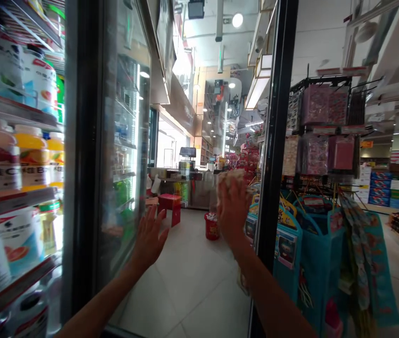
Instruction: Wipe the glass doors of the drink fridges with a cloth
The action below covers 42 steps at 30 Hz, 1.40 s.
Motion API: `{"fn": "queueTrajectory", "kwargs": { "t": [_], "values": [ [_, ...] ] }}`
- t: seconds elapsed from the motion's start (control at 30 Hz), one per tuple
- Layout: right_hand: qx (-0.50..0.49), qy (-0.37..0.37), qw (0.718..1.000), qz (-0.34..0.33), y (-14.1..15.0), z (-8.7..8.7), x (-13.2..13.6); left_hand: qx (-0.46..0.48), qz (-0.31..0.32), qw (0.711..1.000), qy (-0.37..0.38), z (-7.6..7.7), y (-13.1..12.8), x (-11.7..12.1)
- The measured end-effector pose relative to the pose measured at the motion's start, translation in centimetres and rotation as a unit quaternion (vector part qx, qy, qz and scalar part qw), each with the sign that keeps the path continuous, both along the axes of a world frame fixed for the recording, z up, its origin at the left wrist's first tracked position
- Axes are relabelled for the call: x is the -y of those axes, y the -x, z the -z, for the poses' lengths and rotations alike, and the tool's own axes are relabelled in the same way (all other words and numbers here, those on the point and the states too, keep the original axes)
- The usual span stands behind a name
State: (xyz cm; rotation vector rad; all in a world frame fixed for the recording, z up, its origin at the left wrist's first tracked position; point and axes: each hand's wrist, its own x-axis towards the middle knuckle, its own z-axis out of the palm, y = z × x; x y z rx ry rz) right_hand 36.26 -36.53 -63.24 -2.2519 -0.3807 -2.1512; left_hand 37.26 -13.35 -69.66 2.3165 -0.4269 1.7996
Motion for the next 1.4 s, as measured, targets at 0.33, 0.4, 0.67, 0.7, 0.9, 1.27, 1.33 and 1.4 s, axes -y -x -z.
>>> {"fn": "queueTrajectory", "kwargs": {
  "t": [0.33,0.4,0.67,0.7,0.9,1.27,1.33,1.4],
  "values": [
    [0.009,0.009,1.0,-0.012,-0.7,-6.3,-1.5,0.013,-0.035,0.999,0.033,-2.0,-1.1,-2.5],
    [0.026,0.053,0.998,-0.02,-0.7,-6.5,-2.0,0.022,-0.031,0.999,0.038,-2.4,-1.4,-2.1],
    [0.033,0.05,0.998,-0.007,-0.8,-8.3,-1.4,0.059,-0.016,0.998,0.035,-5.8,-1.8,-1.1],
    [0.045,-0.003,0.999,-0.005,-0.7,-9.0,-1.6,0.066,-0.017,0.997,0.04,-6.2,-1.9,-1.1],
    [0.005,0.314,0.946,-0.08,-1.2,-7.0,-4.2,0.086,-0.024,0.996,0.021,-7.4,-2.0,-1.8],
    [0.055,0.33,0.94,-0.071,-1.0,-11.4,-5.0,0.125,-0.031,0.991,0.022,-8.9,-1.9,-3.7],
    [0.046,0.267,0.961,-0.054,-0.8,-13.0,-3.5,0.124,-0.034,0.991,0.021,-9.1,-1.7,-3.9],
    [0.065,0.082,0.994,-0.021,-0.4,-15.7,-1.1,0.116,-0.044,0.992,0.031,-9.3,-1.7,-4.4]
  ]
}}
